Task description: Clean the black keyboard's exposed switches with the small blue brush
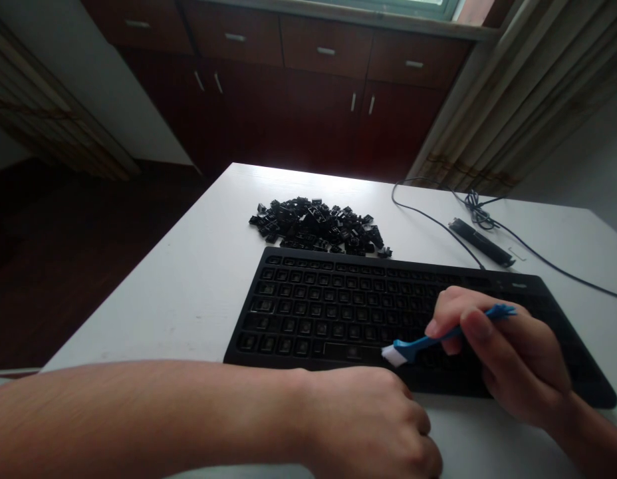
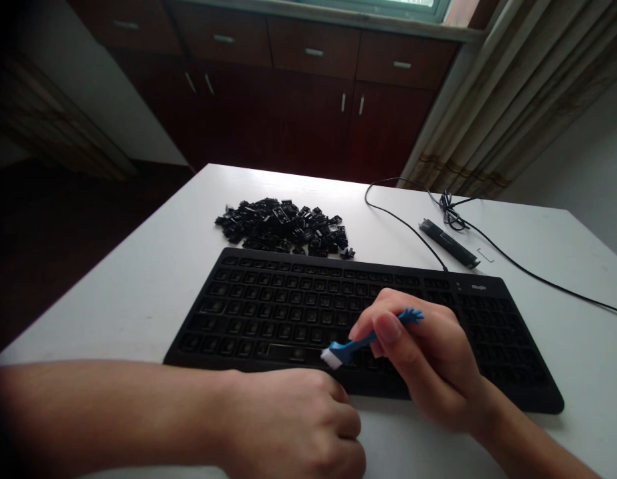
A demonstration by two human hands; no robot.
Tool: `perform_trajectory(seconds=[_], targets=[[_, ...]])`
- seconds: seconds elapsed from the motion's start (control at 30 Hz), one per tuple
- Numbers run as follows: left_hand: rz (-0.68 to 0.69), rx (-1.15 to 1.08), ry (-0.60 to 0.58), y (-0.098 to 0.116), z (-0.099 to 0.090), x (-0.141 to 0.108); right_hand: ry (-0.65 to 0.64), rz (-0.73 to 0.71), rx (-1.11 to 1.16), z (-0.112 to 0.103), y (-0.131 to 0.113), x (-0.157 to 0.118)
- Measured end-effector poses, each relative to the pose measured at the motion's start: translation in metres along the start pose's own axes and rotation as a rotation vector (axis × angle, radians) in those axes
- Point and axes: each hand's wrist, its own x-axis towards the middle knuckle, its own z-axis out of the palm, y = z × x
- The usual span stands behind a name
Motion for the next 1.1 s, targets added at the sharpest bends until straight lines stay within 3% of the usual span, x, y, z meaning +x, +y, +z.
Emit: perform_trajectory(seconds=[0.07, 0.17, 0.23, 0.4, 0.57, 0.63, 0.83, 0.97, 1.03, 1.1], targets=[[-0.003, -0.001, -0.001, 0.0, 0.0, 0.0, 0.011, -0.03, -0.124, -0.001, 0.001, 0.003], [-0.016, 0.013, -0.003, 0.0, 0.0, 0.0, 0.146, -0.206, -0.483, -0.005, 0.002, 0.005], [-0.014, 0.02, -0.008, 0.0, -0.001, 0.0, 0.215, -0.28, -0.592, -0.007, 0.002, 0.006], [-0.007, 0.016, -0.014, 0.0, -0.002, 0.0, 0.263, -0.205, -0.44, -0.006, 0.0, 0.001], [0.002, -0.002, 0.013, 0.0, 0.003, -0.001, 0.077, -0.074, -0.077, -0.001, -0.002, 0.001], [-0.003, -0.006, 0.032, -0.001, 0.006, -0.002, 0.023, -0.036, -0.092, -0.001, -0.001, 0.002], [-0.005, -0.001, 0.03, -0.001, 0.007, -0.002, 0.215, -0.212, -0.526, -0.005, 0.004, 0.003], [0.004, -0.006, 0.023, -0.001, 0.003, -0.001, 0.331, -0.124, -0.362, -0.006, 0.005, -0.001], [0.007, -0.011, 0.026, -0.001, 0.002, 0.0, 0.305, -0.108, -0.214, -0.006, 0.004, -0.002], [0.009, -0.015, 0.03, -0.001, 0.002, 0.0, 0.2, -0.08, -0.078, -0.005, 0.003, -0.003]])
